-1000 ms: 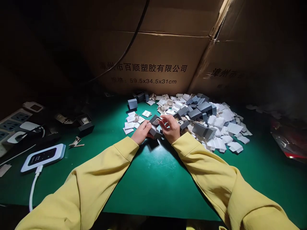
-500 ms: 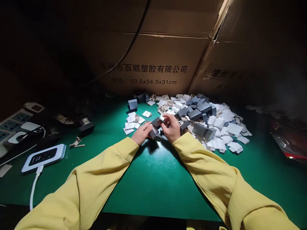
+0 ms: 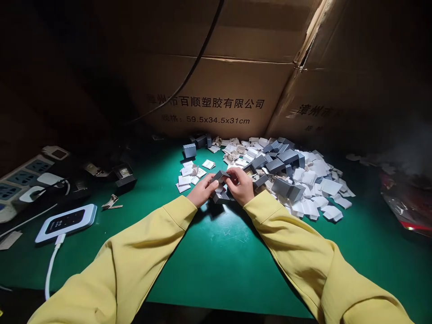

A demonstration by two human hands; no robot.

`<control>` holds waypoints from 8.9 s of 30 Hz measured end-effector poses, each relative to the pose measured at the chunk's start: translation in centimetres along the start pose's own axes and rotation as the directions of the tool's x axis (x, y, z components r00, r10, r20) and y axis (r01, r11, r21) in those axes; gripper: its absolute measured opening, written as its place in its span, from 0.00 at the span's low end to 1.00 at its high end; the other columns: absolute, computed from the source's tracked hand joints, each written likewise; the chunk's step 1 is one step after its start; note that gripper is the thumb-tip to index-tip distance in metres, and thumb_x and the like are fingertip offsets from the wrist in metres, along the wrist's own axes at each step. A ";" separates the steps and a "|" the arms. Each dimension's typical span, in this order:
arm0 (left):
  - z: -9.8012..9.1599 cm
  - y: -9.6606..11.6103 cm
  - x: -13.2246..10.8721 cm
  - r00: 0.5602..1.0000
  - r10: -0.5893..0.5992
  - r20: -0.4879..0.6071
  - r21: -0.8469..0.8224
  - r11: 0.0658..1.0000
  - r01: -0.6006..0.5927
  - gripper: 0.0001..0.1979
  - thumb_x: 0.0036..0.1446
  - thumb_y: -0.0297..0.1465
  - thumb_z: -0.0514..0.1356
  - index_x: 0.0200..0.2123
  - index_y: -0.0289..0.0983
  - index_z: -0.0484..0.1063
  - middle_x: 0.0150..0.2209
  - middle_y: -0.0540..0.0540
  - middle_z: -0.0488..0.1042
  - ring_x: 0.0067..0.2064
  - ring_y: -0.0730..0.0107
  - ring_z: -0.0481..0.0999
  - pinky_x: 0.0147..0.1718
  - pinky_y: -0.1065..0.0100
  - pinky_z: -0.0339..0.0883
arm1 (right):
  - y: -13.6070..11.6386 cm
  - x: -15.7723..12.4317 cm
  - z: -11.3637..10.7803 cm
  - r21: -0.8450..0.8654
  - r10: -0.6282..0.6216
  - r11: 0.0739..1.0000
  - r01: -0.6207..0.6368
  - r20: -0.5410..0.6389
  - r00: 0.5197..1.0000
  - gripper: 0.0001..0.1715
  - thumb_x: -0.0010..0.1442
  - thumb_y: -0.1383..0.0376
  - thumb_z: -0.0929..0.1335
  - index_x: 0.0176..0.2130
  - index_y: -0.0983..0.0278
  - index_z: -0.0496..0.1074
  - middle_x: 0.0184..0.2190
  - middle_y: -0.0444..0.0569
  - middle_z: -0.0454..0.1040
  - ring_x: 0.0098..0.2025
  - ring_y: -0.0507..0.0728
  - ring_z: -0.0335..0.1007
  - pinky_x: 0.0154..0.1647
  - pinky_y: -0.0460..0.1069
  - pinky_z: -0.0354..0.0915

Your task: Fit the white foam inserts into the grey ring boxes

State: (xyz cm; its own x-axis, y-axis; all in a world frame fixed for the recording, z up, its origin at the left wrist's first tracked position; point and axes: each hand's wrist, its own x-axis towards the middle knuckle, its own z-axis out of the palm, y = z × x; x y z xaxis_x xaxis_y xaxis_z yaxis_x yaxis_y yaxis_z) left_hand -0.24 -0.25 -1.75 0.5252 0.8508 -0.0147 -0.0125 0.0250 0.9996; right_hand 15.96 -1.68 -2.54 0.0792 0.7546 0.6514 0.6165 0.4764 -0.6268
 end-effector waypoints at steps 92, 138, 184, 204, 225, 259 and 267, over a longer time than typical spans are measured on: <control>-1.0 0.3 0.2 0.982 -0.190 -0.002 -0.614 0.775 0.148 0.11 0.52 0.34 0.58 0.36 0.33 0.71 0.34 0.42 0.78 0.38 0.60 0.78 0.42 0.58 0.72 | 1.0 -0.1 -2.7 0.252 -0.058 0.967 -0.036 0.355 0.933 0.28 0.54 0.64 0.68 0.55 0.58 0.66 0.47 0.52 0.68 0.38 0.54 0.67 0.38 0.51 0.69; -2.2 1.0 -0.5 0.931 0.310 0.192 0.482 0.796 -0.365 0.19 0.49 0.27 0.58 0.47 0.40 0.73 0.49 0.45 0.73 0.55 0.58 0.67 0.60 0.55 0.51 | 1.0 -0.2 -2.6 0.122 -0.069 0.992 0.030 0.336 0.939 0.27 0.54 0.64 0.66 0.54 0.60 0.64 0.45 0.53 0.65 0.34 0.53 0.65 0.36 0.52 0.69; -2.3 0.7 -0.2 0.980 0.199 -0.007 0.390 0.903 -0.180 0.10 0.47 0.30 0.58 0.36 0.35 0.70 0.39 0.44 0.74 0.43 0.62 0.73 0.46 0.61 0.65 | 0.9 -0.5 -2.4 0.025 -0.056 0.998 0.050 0.362 0.930 0.20 0.51 0.66 0.67 0.46 0.62 0.68 0.41 0.51 0.73 0.41 0.58 0.69 0.39 0.53 0.69; -4.8 1.8 -1.0 0.958 0.242 0.154 0.729 0.626 -0.276 0.26 0.46 0.36 0.60 0.49 0.37 0.62 0.51 0.43 0.67 0.53 0.58 0.66 0.55 0.59 0.57 | 0.9 -0.4 -2.4 0.119 -0.085 0.992 0.051 0.297 0.951 0.20 0.54 0.66 0.65 0.48 0.63 0.67 0.46 0.55 0.67 0.45 0.57 0.67 0.36 0.49 0.71; -4.0 0.0 -0.5 0.950 0.284 0.132 0.705 0.647 -0.291 0.35 0.43 0.44 0.65 0.53 0.37 0.61 0.53 0.39 0.67 0.52 0.56 0.69 0.46 0.61 0.67 | 0.5 -0.7 -2.2 0.210 -0.126 0.976 0.057 0.331 0.935 0.24 0.54 0.60 0.69 0.51 0.60 0.67 0.46 0.51 0.73 0.43 0.56 0.70 0.47 0.53 0.68; -3.8 0.3 -0.2 0.969 0.207 0.135 0.712 0.660 -0.240 0.35 0.43 0.46 0.64 0.52 0.37 0.61 0.49 0.41 0.68 0.43 0.62 0.70 0.32 0.68 0.68 | 1.8 0.5 -2.6 -0.073 -0.379 0.865 0.497 0.554 0.741 0.12 0.59 0.56 0.65 0.38 0.60 0.72 0.44 0.50 0.75 0.46 0.58 0.67 0.46 0.55 0.60; -3.4 0.4 -0.5 0.969 0.226 0.096 0.700 0.678 -0.227 0.35 0.42 0.46 0.64 0.52 0.37 0.62 0.50 0.41 0.68 0.43 0.63 0.70 0.32 0.68 0.67 | 2.1 0.1 -2.6 -0.070 -0.492 0.791 0.608 0.520 0.698 0.11 0.60 0.58 0.66 0.42 0.59 0.73 0.44 0.46 0.76 0.48 0.58 0.68 0.52 0.58 0.60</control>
State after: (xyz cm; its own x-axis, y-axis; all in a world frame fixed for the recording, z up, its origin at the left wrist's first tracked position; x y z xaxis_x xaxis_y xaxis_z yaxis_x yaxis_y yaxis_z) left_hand -3.42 1.16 -1.39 0.5879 0.7803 0.2135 0.4677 -0.5432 0.6973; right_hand 19.28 -1.79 -2.65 -0.6552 0.5276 0.5407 0.5903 0.8042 -0.0694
